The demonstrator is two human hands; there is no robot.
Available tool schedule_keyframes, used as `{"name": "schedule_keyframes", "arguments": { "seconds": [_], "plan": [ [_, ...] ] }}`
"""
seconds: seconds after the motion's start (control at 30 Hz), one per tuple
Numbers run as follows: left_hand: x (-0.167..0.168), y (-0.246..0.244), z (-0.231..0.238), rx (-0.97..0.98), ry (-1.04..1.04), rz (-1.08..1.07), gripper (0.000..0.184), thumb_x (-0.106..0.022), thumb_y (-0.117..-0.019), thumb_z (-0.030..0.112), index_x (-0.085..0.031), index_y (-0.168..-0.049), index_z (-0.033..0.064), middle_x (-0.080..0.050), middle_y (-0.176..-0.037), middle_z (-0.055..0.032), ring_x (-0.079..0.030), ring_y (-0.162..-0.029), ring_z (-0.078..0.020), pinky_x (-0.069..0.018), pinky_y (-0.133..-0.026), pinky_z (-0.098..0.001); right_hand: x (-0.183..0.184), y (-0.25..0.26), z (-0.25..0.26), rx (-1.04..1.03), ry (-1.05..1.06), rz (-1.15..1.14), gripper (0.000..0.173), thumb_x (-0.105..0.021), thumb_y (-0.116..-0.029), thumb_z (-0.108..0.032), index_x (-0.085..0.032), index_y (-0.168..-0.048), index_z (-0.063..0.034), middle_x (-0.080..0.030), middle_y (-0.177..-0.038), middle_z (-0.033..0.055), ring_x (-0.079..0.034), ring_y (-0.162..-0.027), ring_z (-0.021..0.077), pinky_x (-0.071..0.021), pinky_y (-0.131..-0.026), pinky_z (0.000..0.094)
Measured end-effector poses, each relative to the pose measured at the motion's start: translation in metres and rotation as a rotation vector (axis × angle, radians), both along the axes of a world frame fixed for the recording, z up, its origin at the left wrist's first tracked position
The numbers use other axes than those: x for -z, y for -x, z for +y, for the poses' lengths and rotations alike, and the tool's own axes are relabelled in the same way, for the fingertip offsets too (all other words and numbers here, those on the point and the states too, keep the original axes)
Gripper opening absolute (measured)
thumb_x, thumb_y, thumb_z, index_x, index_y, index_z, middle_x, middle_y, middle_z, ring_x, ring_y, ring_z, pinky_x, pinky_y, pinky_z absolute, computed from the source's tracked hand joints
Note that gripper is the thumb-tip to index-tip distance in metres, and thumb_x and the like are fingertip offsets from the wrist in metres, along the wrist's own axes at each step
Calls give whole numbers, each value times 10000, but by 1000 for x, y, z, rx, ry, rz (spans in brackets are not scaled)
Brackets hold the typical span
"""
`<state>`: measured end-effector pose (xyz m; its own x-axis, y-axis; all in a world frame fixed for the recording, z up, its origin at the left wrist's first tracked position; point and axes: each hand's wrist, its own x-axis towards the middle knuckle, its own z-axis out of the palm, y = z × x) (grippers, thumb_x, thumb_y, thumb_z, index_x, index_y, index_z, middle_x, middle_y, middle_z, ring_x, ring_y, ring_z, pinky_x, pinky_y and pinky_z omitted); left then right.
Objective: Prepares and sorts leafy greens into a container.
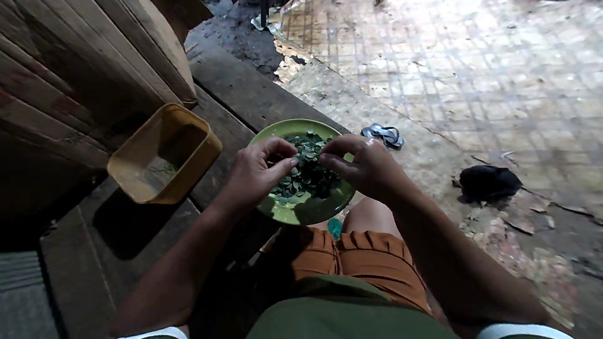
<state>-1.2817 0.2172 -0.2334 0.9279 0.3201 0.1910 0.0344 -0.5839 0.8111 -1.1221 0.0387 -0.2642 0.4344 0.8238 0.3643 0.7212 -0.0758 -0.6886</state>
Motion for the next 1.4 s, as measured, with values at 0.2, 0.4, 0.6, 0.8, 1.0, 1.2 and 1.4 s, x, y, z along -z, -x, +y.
{"name": "schedule_keyframes", "arguments": {
  "seconds": [0.2,0.4,0.6,0.8,1.0,1.2,1.4],
  "plan": [
    [4,-4,-8,111,-261,-43,319,-726,-946,197,-702,-1243,84,-688,-1214,-62,-652,-1133,-122,-542,-993,-326,-4,5,4,-17,-2,-11,128,-654,-968,-168,-747,-1009,-91,-720,-913,23,-691,-845,110,-571,-799,345],
    [9,-12,-12,24,-373,-93,86,-673,-972,130,-738,-1005,85,-714,-927,-31,-684,-843,-101,-576,-783,-310,-8,6,5,-39,22,-33,145,-638,-969,-193,-743,-1011,-102,-719,-894,9,-695,-841,114,-569,-789,375],
    [-16,1,14,-85,-497,-54,152,-628,-1008,170,-733,-1051,70,-719,-976,-59,-684,-860,-115,-572,-805,-313,-11,3,3,-7,40,-40,147,-645,-977,-200,-759,-1010,-112,-728,-915,19,-695,-850,135,-567,-804,412],
    [-49,34,68,-412,-734,110,257,-543,-1055,179,-715,-1134,4,-708,-1123,-223,-685,-1049,-390,-514,-911,-608,-7,4,2,-90,130,-151,191,-653,-965,-172,-777,-1111,-162,-740,-1025,16,-684,-1005,216,-467,-948,582],
    [-47,49,101,-534,-763,283,295,-534,-1057,165,-691,-1242,-3,-616,-1331,-276,-506,-1305,-519,-370,-1062,-698,-3,-2,-10,7,131,-122,229,-658,-968,-141,-752,-1177,-129,-725,-1097,64,-673,-1023,250,-506,-918,545],
    [-8,-2,59,-11,-554,129,218,-600,-1011,126,-751,-1149,51,-693,-1235,-156,-627,-1192,-349,-477,-1027,-549,0,3,-11,51,152,-107,226,-659,-973,-150,-750,-1178,-121,-719,-1058,76,-667,-998,265,-484,-897,571],
    [17,-46,40,73,-579,313,227,-641,-1001,155,-742,-1187,73,-639,-1306,-169,-546,-1275,-396,-449,-1042,-583,0,5,-16,94,152,-86,218,-648,-989,-206,-757,-1168,-146,-722,-1068,46,-669,-1017,235,-490,-899,555]
  ]
}}
